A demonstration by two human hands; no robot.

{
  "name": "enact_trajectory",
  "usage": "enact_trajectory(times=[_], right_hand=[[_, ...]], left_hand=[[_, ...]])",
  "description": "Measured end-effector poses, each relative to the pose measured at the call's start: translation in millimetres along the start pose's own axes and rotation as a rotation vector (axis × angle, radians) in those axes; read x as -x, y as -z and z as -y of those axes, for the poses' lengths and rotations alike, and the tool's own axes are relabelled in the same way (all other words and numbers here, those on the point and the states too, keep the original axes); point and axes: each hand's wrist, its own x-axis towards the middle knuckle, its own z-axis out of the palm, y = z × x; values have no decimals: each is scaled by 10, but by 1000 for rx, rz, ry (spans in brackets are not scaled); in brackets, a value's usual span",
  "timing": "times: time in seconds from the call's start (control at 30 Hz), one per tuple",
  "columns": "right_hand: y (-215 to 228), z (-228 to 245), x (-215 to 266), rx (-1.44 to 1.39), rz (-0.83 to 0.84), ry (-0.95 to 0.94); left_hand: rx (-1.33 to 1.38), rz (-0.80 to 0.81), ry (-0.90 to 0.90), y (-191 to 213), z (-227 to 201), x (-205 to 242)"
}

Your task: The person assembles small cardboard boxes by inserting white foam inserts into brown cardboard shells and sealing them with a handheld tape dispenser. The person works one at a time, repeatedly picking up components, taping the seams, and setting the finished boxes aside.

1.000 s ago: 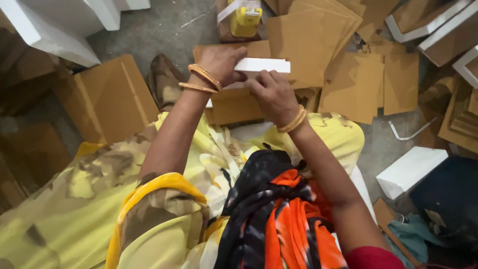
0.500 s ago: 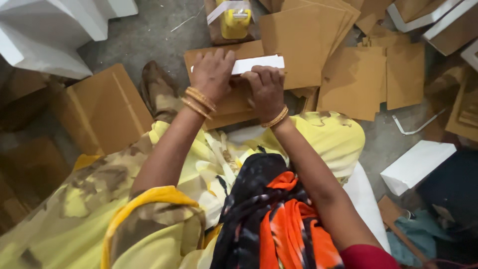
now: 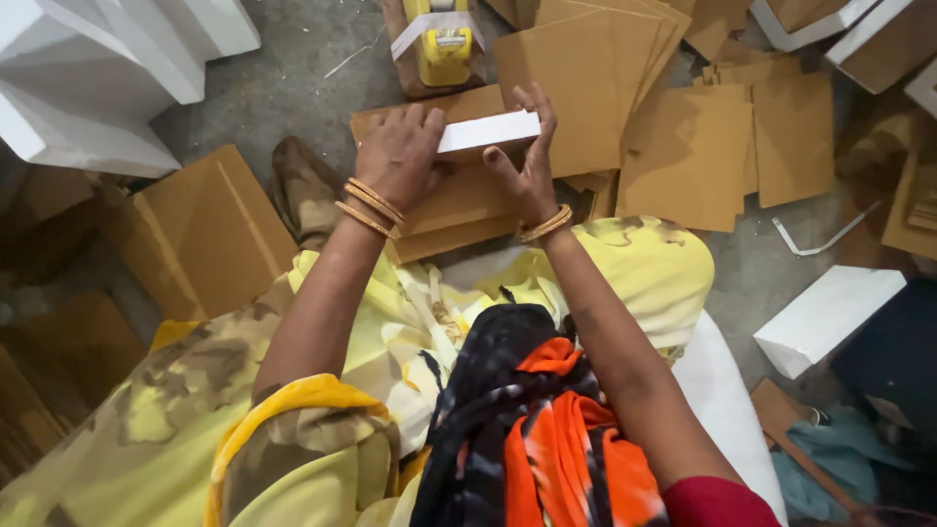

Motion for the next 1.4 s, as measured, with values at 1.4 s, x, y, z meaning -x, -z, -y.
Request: enact_trajectory(times=[1.4], right_hand=[[-48, 28, 172, -104, 12, -626]], left_hand=[[-124, -314, 105, -185, 170, 97]])
